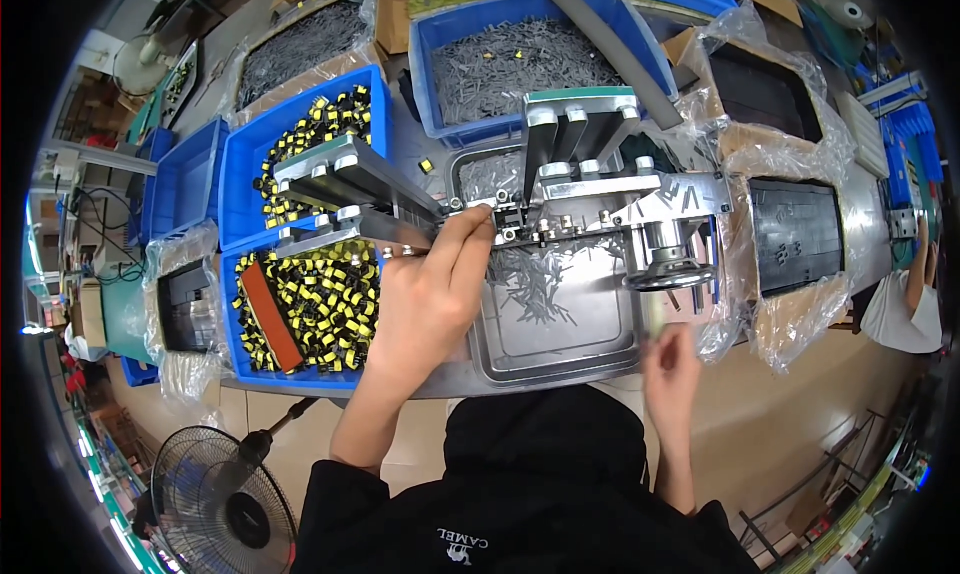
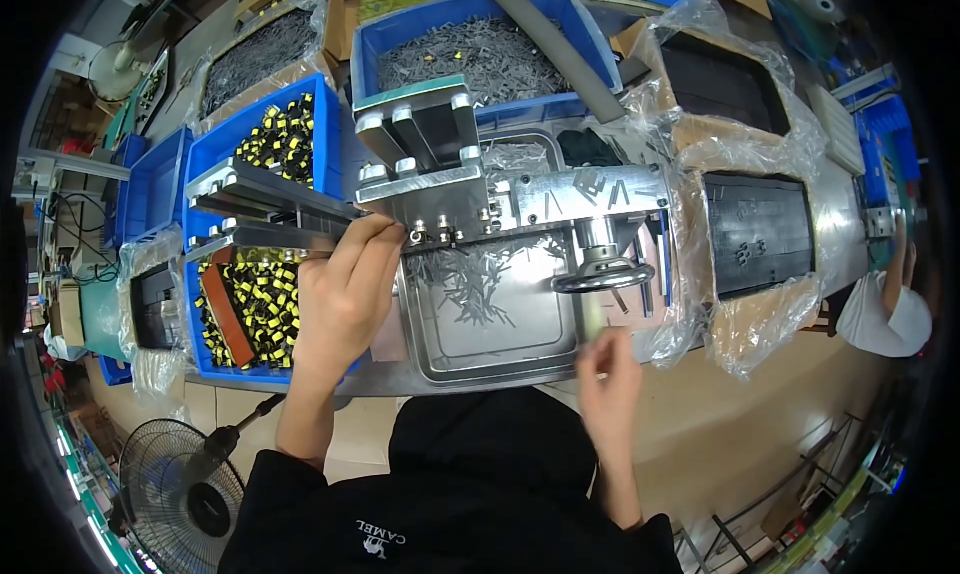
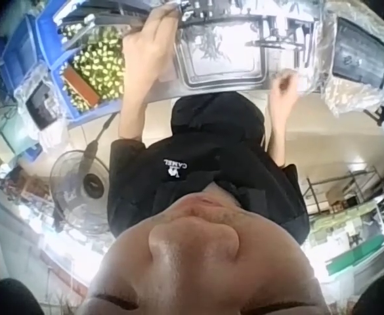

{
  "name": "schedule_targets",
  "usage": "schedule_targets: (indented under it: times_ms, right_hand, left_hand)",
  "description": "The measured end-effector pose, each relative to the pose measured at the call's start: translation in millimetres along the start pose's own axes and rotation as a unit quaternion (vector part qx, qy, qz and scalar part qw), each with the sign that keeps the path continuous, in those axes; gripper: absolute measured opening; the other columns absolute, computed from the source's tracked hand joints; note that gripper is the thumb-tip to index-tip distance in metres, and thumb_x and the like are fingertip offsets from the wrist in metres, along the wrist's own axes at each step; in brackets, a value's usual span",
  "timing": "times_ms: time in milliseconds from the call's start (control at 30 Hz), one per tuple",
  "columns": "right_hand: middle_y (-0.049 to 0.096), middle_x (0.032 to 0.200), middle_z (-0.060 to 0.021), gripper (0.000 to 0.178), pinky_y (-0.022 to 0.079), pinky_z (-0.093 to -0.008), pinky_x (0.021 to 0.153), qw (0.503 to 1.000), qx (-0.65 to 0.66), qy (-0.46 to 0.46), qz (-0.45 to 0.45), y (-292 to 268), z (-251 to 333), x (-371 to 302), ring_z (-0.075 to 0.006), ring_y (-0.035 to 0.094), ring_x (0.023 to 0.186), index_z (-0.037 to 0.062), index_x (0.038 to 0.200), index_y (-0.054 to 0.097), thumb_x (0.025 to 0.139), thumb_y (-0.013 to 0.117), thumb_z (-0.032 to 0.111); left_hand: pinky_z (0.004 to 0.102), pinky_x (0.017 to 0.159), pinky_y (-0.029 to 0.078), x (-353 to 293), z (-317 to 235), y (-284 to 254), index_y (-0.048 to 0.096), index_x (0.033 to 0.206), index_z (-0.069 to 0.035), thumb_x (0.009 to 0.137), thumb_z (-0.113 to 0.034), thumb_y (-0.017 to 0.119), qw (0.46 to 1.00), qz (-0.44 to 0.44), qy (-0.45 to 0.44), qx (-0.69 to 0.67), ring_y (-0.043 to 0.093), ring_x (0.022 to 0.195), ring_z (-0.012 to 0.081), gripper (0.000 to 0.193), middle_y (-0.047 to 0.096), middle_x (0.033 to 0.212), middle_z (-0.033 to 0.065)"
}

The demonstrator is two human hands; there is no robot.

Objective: Assembling small electronic components using a manual press machine and tweezers at a factory workstation.

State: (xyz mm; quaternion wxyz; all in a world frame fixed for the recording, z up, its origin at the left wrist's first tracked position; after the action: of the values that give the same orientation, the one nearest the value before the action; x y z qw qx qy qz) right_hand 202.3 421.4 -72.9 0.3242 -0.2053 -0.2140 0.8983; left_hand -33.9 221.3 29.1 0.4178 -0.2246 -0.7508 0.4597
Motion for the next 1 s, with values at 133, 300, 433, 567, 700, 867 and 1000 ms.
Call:
schedule_targets:
  times_ms: [133, 300, 433, 567, 700, 867, 1000]
  right_hand:
    - [0.052, 0.081, -0.0034, 0.015, 0.04, -0.0222, 0.054, 0.984, 0.13, -0.12, 0.002, 1, 25, -19, -0.0073, 0.049, 0.064, 0.0058, 0.096, 0.041, 0.101, 0.05, -0.005]
    - [0.05, 0.079, -0.0025, 0.015, 0.04, -0.0221, 0.057, 0.98, 0.115, -0.072, -0.143, -25, 8, 2, -0.007, 0.048, 0.066, 0.0062, 0.095, 0.04, 0.102, 0.051, -0.002]
    - [0.049, 0.076, -0.0004, 0.019, 0.039, -0.0228, 0.054, 0.997, -0.023, -0.065, -0.043, 7, 22, -1, -0.0068, 0.048, 0.062, 0.006, 0.09, 0.042, 0.1, 0.057, 0.001]
    - [0.047, 0.074, -0.0049, 0.019, 0.043, -0.027, 0.06, 0.991, 0.073, -0.108, -0.023, 0, 25, -14, -0.0111, 0.049, 0.064, 0.0027, 0.089, 0.044, 0.091, 0.061, -0.004]
    - [0.044, 0.078, 0.0011, 0.02, 0.038, -0.0214, 0.054, 0.979, 0.124, -0.077, -0.144, -29, 12, 4, -0.0056, 0.042, 0.063, 0.0086, 0.09, 0.038, 0.101, 0.049, -0.003]
    - [0.046, 0.079, 0.001, 0.021, 0.038, -0.0219, 0.051, 0.995, 0.1, -0.027, 0.013, 13, 4, -12, -0.0049, 0.044, 0.059, 0.0086, 0.091, 0.04, 0.1, 0.053, -0.005]
    - [0.047, 0.077, 0.0007, 0.018, 0.037, -0.0216, 0.047, 0.988, 0.065, -0.113, -0.082, -16, 27, -10, -0.0036, 0.046, 0.056, 0.0076, 0.093, 0.04, 0.102, 0.053, -0.001]
  left_hand:
    - [0.0339, 0.058, 0.054, -1, 0, 0, 0.069, 0.1, 0.0, 0.082, 0.004, 0.073, 1.0, -0.01, 0.005, -0.001, 0.069, 0.07, 0.0254, 0.018, 0.069, 0.102, 0.0097]
    - [0.0338, 0.057, 0.054, 0, 1, -2, 0.069, 0.1, 0.0, 0.081, 0.005, 0.073, 1.0, -0.012, 0.007, 0.003, 0.068, 0.069, 0.0255, 0.02, 0.069, 0.102, 0.0099]
    - [0.0337, 0.057, 0.054, 1, 0, 0, 0.069, 0.099, 0.001, 0.081, 0.005, 0.072, 1.0, -0.015, 0.009, -0.003, 0.068, 0.069, 0.0252, 0.019, 0.069, 0.102, 0.0101]
    - [0.0336, 0.057, 0.053, -1, 2, -1, 0.069, 0.099, 0.0, 0.08, 0.006, 0.073, 1.0, -0.022, 0.008, -0.006, 0.068, 0.069, 0.0254, 0.02, 0.069, 0.101, 0.0101]
    - [0.0336, 0.056, 0.053, -1, 1, -2, 0.069, 0.1, 0.0, 0.081, 0.006, 0.073, 1.0, -0.018, 0.007, -0.009, 0.068, 0.068, 0.0252, 0.02, 0.069, 0.101, 0.0102]
    - [0.0333, 0.055, 0.053, 0, 0, 2, 0.068, 0.101, 0.001, 0.081, 0.005, 0.073, 1.0, -0.009, 0.013, -0.007, 0.068, 0.068, 0.0248, 0.021, 0.069, 0.101, 0.01]
    - [0.0329, 0.055, 0.053, -1, 2, -2, 0.068, 0.101, 0.0, 0.081, 0.005, 0.072, 1.0, -0.024, 0.006, -0.007, 0.068, 0.068, 0.0248, 0.02, 0.069, 0.101, 0.0096]
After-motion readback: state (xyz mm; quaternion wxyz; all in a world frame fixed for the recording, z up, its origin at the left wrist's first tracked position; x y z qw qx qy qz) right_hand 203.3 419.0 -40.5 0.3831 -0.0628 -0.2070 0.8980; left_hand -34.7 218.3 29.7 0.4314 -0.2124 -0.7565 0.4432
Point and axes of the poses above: each hand's wrist, its own x-axis towards the middle knuckle, its own y-axis out of the palm, z = x × y, the point moved 6 cm from there along x, towards the middle knuckle
